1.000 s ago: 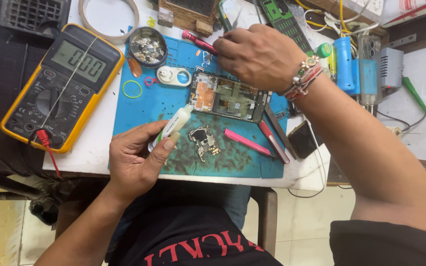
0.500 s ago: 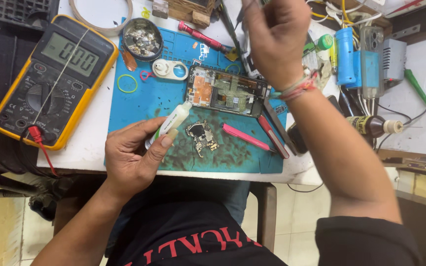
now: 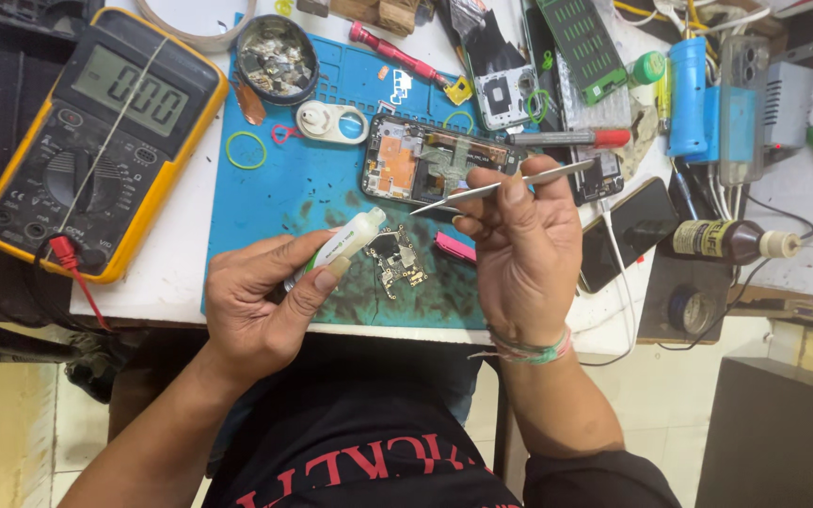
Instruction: The person solders a small component onto a circuit board while using a heat gun and tweezers.
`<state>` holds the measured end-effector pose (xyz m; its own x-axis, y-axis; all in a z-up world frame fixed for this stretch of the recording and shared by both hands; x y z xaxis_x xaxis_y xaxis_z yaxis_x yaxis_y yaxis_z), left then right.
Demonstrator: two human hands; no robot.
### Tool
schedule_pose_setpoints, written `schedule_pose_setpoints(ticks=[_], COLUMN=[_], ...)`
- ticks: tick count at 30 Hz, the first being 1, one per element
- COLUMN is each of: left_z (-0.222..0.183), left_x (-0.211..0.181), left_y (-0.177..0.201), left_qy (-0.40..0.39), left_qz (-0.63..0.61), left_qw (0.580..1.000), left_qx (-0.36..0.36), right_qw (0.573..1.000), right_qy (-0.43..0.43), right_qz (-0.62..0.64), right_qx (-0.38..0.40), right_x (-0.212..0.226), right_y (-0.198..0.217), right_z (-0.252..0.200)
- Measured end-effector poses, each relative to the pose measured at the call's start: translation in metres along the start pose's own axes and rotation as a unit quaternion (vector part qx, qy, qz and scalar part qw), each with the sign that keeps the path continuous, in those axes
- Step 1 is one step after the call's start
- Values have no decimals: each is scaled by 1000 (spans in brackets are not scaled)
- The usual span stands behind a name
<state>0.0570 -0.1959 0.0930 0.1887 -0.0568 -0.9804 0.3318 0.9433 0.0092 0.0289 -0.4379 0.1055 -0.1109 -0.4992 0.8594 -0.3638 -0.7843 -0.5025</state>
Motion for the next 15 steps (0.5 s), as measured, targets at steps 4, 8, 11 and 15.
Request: schedule_pose_setpoints(ticks=[4,8,11,15], left_z=[0,0,-1,-1], left_x=[-1,0,0,-1], left_y=[-1,-2,-2,-2], left_qy=[2,-3,-2,-11], left_qz=[6,12,6,1], left_qw=[1000,1000,1000,1000], left_qx=[7,7,10,17], right_qw=[1000,1000,1000,1000], right_qy=[18,26,20,18], right_qz=[3,5,-3,-2], right_qx=[9,18,15,17], right_x=[-5,-7,-8,-9], right_y=[1,-3,-4,-4], right_z=[-7,-7,-4,-4])
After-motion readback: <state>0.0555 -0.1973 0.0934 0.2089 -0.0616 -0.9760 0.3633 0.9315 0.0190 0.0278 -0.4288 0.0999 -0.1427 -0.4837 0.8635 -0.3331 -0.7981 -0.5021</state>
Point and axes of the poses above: each hand's wrist, its own z-axis towards the middle knuckle, its own y-axis out of the back of the hand, x = y × z, the point moved 7 cm from there along z, towards the middle knuckle, and after that the axes turned 1 degree about y, right-handed, at the moved point
